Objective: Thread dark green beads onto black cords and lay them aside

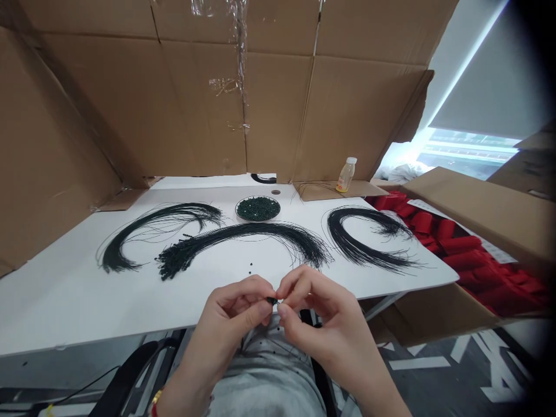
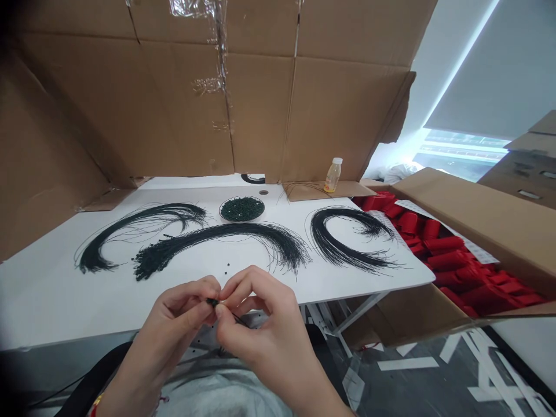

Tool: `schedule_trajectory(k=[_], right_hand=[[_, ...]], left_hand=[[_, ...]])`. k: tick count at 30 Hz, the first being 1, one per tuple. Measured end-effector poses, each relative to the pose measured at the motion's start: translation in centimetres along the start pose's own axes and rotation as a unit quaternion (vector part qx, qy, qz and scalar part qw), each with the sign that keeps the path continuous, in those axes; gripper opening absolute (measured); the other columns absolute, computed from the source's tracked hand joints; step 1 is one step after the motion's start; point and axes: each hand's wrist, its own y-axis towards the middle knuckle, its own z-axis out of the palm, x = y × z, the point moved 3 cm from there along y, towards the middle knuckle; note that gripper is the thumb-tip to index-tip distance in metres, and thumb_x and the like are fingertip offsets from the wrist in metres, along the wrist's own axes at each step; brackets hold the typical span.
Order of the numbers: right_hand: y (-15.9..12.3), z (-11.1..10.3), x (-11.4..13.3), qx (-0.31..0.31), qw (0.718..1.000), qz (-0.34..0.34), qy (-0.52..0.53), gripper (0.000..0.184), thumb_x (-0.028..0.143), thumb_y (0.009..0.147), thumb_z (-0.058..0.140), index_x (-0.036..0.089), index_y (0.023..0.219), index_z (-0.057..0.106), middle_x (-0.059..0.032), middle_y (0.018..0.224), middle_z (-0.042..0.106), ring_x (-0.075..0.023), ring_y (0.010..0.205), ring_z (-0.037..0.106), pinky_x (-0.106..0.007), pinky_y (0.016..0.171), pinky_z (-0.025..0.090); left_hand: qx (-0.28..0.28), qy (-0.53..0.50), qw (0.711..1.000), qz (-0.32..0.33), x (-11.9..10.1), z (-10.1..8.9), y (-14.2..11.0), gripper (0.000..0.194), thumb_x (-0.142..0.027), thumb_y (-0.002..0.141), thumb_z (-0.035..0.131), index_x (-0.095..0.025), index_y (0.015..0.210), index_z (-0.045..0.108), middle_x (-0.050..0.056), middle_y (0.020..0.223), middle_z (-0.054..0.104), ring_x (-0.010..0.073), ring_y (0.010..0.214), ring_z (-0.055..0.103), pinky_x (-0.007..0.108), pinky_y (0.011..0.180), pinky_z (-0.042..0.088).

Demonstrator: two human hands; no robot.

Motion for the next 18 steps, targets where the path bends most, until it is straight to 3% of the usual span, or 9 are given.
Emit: schedule_trajectory(k=[10, 18], right_hand=[[0.4, -0.6, -0.2, 0.046, 0.995, 0.089, -0.01, 0.015, 0.017, 0.087, 0.071, 0.019, 0.073, 0.066, 0.0005, 0.081, 0.067, -0.0114, 0.073, 0.06, -0.021, 0.066, 0.048], [0.4, -1.1, -0.4, 0.052, 0.993, 0.094, -0.057, 0.012, 0.018, 0.087, 0.073, 0.02, 0.076, 0.069, 0.0016, 0.08, 0.067, -0.0115, 0.072, 0.057, -0.023, 0.067, 0.046]], left_hand=[[-0.017, 0.065, 0.998, 0.018, -0.4, -0.5, 0.1, 0.006, -0.032, 0.082, 0.085, -0.027, 0.081, 0.082, -0.001, 0.079, 0.064, 0.0093, 0.068, 0.051, 0.017, 0.061, 0.041], [-0.02, 0.148, 0.988, 0.04, -1.2, -0.4, 0.0, 0.004, -0.027, 0.084, 0.081, -0.026, 0.08, 0.081, -0.002, 0.076, 0.063, 0.0095, 0.064, 0.048, 0.02, 0.058, 0.036]])
